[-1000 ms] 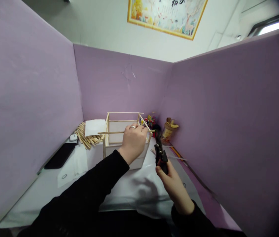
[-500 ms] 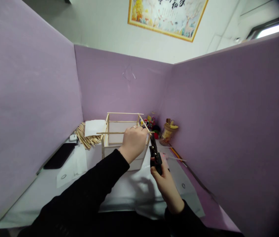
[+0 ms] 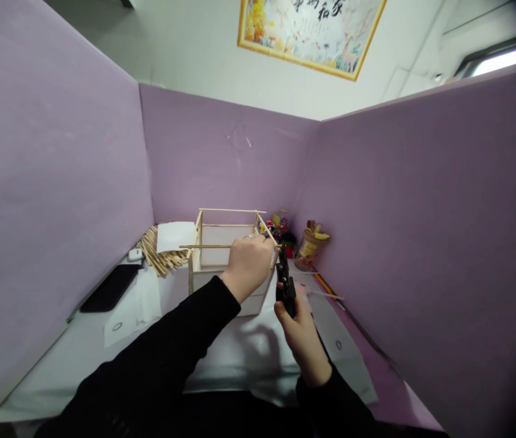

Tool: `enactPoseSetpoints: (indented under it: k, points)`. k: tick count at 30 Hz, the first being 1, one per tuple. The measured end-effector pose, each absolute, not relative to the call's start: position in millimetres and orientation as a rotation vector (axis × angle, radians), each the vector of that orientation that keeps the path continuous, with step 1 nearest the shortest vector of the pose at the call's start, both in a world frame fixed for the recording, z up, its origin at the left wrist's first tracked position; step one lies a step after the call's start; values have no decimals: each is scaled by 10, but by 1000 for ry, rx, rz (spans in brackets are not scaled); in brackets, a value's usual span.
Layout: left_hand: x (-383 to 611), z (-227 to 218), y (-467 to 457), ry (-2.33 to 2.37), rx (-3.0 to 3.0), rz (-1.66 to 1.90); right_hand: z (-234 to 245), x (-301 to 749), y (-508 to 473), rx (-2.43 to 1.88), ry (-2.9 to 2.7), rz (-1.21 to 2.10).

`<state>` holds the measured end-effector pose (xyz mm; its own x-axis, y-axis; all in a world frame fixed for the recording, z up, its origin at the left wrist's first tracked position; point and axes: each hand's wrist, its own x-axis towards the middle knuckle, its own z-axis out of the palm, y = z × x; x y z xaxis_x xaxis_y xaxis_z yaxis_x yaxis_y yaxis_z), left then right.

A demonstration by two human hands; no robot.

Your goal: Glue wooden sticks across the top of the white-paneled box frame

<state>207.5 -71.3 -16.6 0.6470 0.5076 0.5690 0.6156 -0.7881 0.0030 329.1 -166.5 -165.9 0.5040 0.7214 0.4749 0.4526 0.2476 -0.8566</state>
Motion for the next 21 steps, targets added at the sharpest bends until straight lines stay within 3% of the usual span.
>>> enactPoseSetpoints:
  k: [21]
  points:
    - [2054, -201, -701, -910, -2701, -881, -1870, 3356, -1458, -1379, -1161, 129]
